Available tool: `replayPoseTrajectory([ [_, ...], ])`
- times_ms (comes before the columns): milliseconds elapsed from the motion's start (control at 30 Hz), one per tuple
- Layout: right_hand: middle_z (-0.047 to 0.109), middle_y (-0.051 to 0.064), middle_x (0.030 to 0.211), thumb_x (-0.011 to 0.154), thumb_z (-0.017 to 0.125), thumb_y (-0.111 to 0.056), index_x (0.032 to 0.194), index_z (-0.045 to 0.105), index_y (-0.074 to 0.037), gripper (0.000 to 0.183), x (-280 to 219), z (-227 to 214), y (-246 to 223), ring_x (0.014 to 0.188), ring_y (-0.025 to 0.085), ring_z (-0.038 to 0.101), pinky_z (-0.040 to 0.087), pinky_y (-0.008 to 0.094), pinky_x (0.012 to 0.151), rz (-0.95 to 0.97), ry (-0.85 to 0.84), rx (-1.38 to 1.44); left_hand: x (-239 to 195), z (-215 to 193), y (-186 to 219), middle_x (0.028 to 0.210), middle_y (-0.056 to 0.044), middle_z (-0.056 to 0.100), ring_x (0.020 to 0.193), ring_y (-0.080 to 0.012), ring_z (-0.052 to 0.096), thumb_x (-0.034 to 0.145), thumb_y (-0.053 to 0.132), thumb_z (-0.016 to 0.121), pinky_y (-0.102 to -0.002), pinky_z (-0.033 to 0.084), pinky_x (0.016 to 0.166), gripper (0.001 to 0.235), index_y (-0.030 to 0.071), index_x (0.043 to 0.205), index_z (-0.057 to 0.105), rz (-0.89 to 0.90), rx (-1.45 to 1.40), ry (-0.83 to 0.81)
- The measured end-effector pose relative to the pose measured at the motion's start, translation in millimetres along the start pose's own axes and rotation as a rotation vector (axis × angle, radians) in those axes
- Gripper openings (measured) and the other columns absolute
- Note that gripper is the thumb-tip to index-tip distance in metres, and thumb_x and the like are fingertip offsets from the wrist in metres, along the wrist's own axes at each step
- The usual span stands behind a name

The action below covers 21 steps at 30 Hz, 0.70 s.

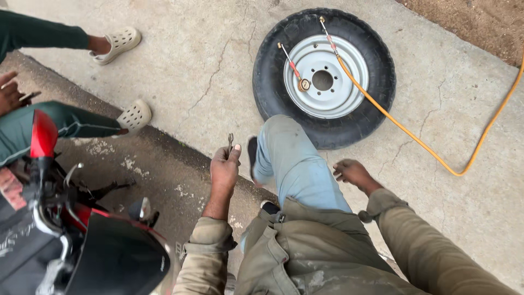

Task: The person unlocks a motorcycle, then moves to a detached tire lying on the ground. They attach an air hose with a pressure gauge to the tire valve and inflate it while monitoring the pressure.

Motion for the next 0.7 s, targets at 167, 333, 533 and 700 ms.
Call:
replayPoseTrajectory([
  [167,0.073,0.006,0.087,0.102,0.064,-0.029,0.107,0.072,0.0,0.03,155,22,-228,0.076,0.014,0.067,0.054,0.031,0.072,-0.299,0.044,0.125,128,13,103,0.069,-0.002,0.06,0.062,-0.0103,0.051,0.1,0.036,0.064,-0.03,0.044,0.055,0.032,0.005,0.094,0.066,0.1,0.17,-0.036],
  [333,0.077,0.007,0.086,0.096,0.067,-0.034,0.108,0.074,-0.006,0.03,192,25,-368,0.079,0.017,0.073,0.056,0.035,0.077,-0.263,-0.003,0.04,236,72,254,0.069,-0.009,0.065,0.063,-0.0146,0.06,0.097,0.035,0.068,-0.034,0.051,0.062,0.032,0.004,0.094,0.069,0.061,0.355,-0.237],
  [533,0.074,0.019,0.095,0.098,0.06,-0.043,0.098,0.072,-0.004,0.04,154,-5,-339,0.09,0.035,0.072,0.054,0.048,0.081,-0.094,0.004,-0.236,322,103,319,0.068,-0.007,0.067,0.061,-0.0182,0.061,0.1,0.032,0.062,-0.037,0.049,0.059,0.031,0.003,0.089,0.066,-0.085,0.541,-0.563],
  [700,0.08,0.016,0.084,0.096,0.063,-0.043,0.094,0.076,-0.004,0.041,55,-55,-339,0.08,0.029,0.074,0.056,0.043,0.079,0.308,0.024,-0.031,372,154,385,0.068,-0.006,0.067,0.059,-0.0192,0.059,0.1,0.025,0.059,-0.036,0.048,0.058,0.025,0.004,0.09,0.068,-0.227,0.611,-0.717],
])
Point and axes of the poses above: each hand's wrist, its own x-axis towards the middle knuckle, its own z-axis out of the palm, y = z × x, the point moved 4 cm from there along x, towards the middle knuckle
